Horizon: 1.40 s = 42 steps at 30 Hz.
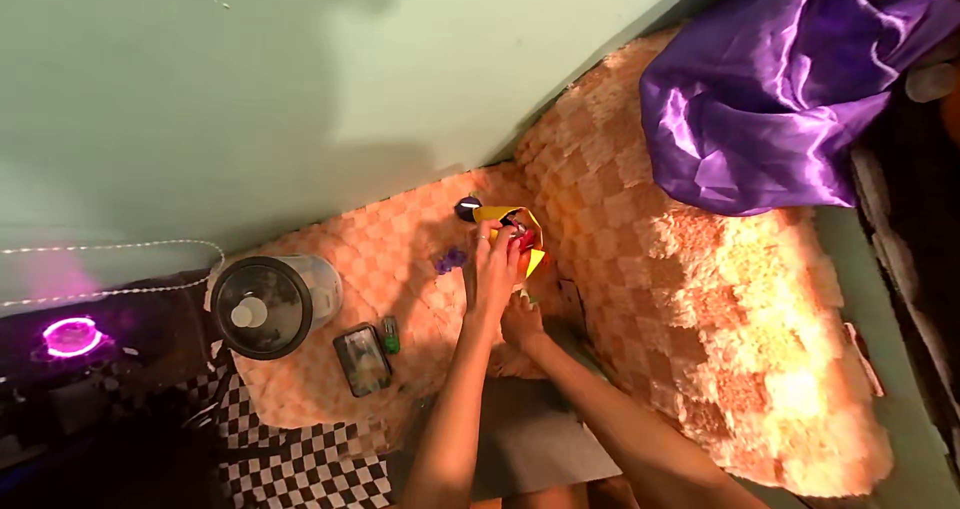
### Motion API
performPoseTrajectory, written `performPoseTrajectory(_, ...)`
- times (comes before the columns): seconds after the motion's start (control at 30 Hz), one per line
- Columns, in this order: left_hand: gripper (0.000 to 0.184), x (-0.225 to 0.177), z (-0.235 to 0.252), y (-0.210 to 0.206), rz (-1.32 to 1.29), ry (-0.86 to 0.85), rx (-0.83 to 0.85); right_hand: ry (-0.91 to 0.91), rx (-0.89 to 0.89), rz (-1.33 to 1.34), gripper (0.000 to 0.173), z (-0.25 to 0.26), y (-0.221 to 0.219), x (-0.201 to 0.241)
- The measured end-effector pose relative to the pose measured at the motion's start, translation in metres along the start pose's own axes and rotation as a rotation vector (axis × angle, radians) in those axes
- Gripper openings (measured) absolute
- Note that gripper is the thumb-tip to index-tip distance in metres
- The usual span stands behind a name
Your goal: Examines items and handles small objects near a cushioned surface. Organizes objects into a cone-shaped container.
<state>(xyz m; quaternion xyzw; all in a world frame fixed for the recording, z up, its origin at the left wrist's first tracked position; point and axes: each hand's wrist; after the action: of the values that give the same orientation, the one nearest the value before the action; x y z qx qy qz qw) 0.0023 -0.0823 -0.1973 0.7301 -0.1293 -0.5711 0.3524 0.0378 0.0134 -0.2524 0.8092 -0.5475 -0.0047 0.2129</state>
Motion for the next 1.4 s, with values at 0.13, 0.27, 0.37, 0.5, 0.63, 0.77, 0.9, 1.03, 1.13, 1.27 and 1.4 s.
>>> performPoseTrajectory(0.13, 0.031, -0.001, -0.011, -0.008, -0.201, 0.091, -0.3, 0.077, -0.252, -0.101, 0.049, 0.043, -0.039, -0.005)
performPoseTrajectory(0.27, 0.05, -0.001, -0.015, -0.013, -0.38, 0.348, -0.35, 0.293, -0.267, -0.059, 0.043, 0.012, -0.034, -0.011)
performPoseTrajectory(0.37, 0.042, -0.003, -0.012, -0.006, -0.417, 0.479, -0.219, 0.113, -0.233, 0.119, 0.036, -0.048, -0.006, -0.01)
performPoseTrajectory(0.5, 0.049, 0.002, -0.01, -0.009, -0.613, 0.576, -0.107, 0.049, -0.837, 0.508, 0.032, -0.124, 0.029, -0.033)
performPoseTrajectory(0.63, 0.051, 0.004, -0.012, -0.019, -0.802, 0.56, -0.059, 0.296, -1.166, 0.371, 0.017, -0.104, 0.08, -0.034)
performPoseTrajectory(0.77, 0.049, 0.01, -0.011, -0.026, -0.802, 0.557, -0.041, 0.24, -0.502, -0.057, 0.028, -0.055, 0.115, -0.009)
performPoseTrajectory(0.9, 0.05, 0.03, -0.018, -0.041, -0.812, 0.589, -0.03, 0.245, -0.31, -0.105, 0.024, 0.0, 0.115, -0.016)
performPoseTrajectory(1.03, 0.051, 0.043, -0.015, -0.038, -0.918, 0.671, -0.129, 0.194, -0.276, -0.171, 0.026, 0.02, 0.122, 0.013)
performPoseTrajectory(1.13, 0.055, 0.05, -0.013, -0.028, -1.068, 0.753, -0.163, 0.174, -0.242, -0.261, 0.028, 0.004, 0.124, 0.037)
performPoseTrajectory(1.27, 0.051, 0.035, -0.022, -0.003, -1.127, 0.762, -0.147, 0.278, -0.312, -0.381, 0.034, -0.037, 0.119, 0.042)
performPoseTrajectory(1.4, 0.052, 0.026, -0.036, 0.006, -1.16, 0.807, -0.125, 0.367, -0.447, -0.423, 0.038, -0.073, 0.115, 0.026)
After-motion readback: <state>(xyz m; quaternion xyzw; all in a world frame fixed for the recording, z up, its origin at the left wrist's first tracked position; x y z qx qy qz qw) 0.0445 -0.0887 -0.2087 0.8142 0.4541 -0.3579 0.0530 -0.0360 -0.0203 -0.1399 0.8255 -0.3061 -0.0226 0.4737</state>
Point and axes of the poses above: each hand's wrist, its own z-axis towards the middle knuckle, its own y-axis out of the back of the hand, x = y × z, and after that the axes turned 6 degrees about -z, right-handed
